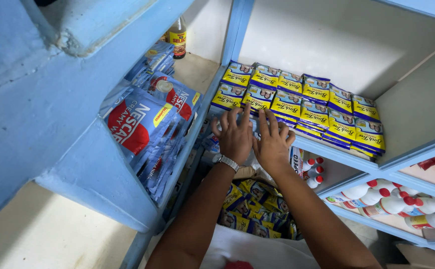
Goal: Stocking and organizing milk powder sachets on a grocery store shelf.
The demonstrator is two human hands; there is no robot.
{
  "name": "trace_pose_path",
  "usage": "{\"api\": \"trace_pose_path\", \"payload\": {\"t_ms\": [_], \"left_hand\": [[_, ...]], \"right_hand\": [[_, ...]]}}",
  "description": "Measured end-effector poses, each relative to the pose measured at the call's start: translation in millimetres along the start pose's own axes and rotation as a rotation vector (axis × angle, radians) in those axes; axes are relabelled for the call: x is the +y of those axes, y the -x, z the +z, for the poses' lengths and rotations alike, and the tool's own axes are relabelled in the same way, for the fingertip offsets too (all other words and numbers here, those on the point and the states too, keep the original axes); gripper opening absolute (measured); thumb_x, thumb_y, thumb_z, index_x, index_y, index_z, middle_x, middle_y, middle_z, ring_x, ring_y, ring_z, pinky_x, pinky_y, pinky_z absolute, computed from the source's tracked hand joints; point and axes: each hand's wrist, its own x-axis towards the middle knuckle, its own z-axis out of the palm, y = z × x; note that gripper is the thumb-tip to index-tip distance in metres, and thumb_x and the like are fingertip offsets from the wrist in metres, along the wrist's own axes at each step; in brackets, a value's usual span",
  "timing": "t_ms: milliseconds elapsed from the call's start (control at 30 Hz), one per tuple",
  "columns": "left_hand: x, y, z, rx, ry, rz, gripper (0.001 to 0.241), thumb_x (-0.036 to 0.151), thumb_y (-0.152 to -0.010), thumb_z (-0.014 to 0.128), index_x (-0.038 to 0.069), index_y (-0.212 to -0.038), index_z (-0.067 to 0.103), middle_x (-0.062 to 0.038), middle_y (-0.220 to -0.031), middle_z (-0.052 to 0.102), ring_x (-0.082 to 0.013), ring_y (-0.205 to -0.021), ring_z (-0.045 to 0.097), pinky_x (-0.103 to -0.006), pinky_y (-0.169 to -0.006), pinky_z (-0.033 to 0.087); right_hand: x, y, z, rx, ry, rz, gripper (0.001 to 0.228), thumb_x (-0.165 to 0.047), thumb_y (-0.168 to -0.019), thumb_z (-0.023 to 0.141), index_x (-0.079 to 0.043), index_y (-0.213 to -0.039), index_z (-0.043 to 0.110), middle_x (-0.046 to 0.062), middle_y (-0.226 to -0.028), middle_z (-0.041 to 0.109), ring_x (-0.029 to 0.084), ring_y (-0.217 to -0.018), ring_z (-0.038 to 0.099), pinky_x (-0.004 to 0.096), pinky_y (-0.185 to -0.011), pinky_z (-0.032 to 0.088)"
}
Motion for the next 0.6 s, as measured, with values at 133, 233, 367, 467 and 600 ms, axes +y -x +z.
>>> {"api": "trace_pose_path", "payload": {"t_ms": [133,233,367,467,600], "left_hand": [[-6,2,16,0.042,-0.036,0.039,0.055,0.028,-0.101,0.06,0.018,-0.153,0.048,-0.003,-0.146,0.053,-0.0286,-0.138,0.041,-0.0626,-0.117,0.015],[-7,3,15,0.02,0.004,0.054,0.057,0.026,-0.101,0.059,0.015,-0.155,0.045,-0.005,-0.151,0.051,-0.0292,-0.139,0.04,-0.0639,-0.115,0.014],[-5,3,15,0.025,-0.023,0.063,0.056,0.027,-0.102,0.058,0.017,-0.155,0.045,-0.005,-0.155,0.048,-0.0296,-0.141,0.038,-0.0665,-0.116,0.012],[-7,2,16,0.013,-0.009,0.05,0.055,0.027,-0.102,0.058,0.017,-0.155,0.045,-0.004,-0.156,0.045,-0.0299,-0.143,0.038,-0.0668,-0.117,0.012],[-10,3,18,0.009,-0.039,0.063,0.055,0.028,-0.103,0.058,0.019,-0.156,0.044,-0.003,-0.159,0.043,-0.0308,-0.143,0.037,-0.0679,-0.117,0.012]], "right_hand": [[3,-3,4,0.029,0.011,-0.009,0.083,-0.03,-0.09,0.068,-0.017,-0.161,0.028,0.011,-0.162,0.027,0.038,-0.132,0.033,0.06,-0.107,0.022],[4,-3,6,0.051,-0.013,-0.01,0.081,-0.032,-0.09,0.069,-0.017,-0.159,0.029,0.01,-0.159,0.029,0.038,-0.134,0.033,0.061,-0.108,0.021],[5,-7,5,0.057,-0.016,-0.009,0.08,-0.031,-0.092,0.069,-0.018,-0.16,0.03,0.009,-0.16,0.029,0.037,-0.133,0.033,0.061,-0.109,0.021],[5,-9,3,0.027,-0.006,0.005,0.081,-0.032,-0.09,0.07,-0.017,-0.16,0.03,0.009,-0.159,0.029,0.037,-0.132,0.033,0.063,-0.108,0.02],[6,-7,3,0.036,-0.021,-0.008,0.079,-0.033,-0.092,0.069,-0.018,-0.159,0.031,0.008,-0.158,0.031,0.037,-0.132,0.034,0.062,-0.107,0.021]]}}
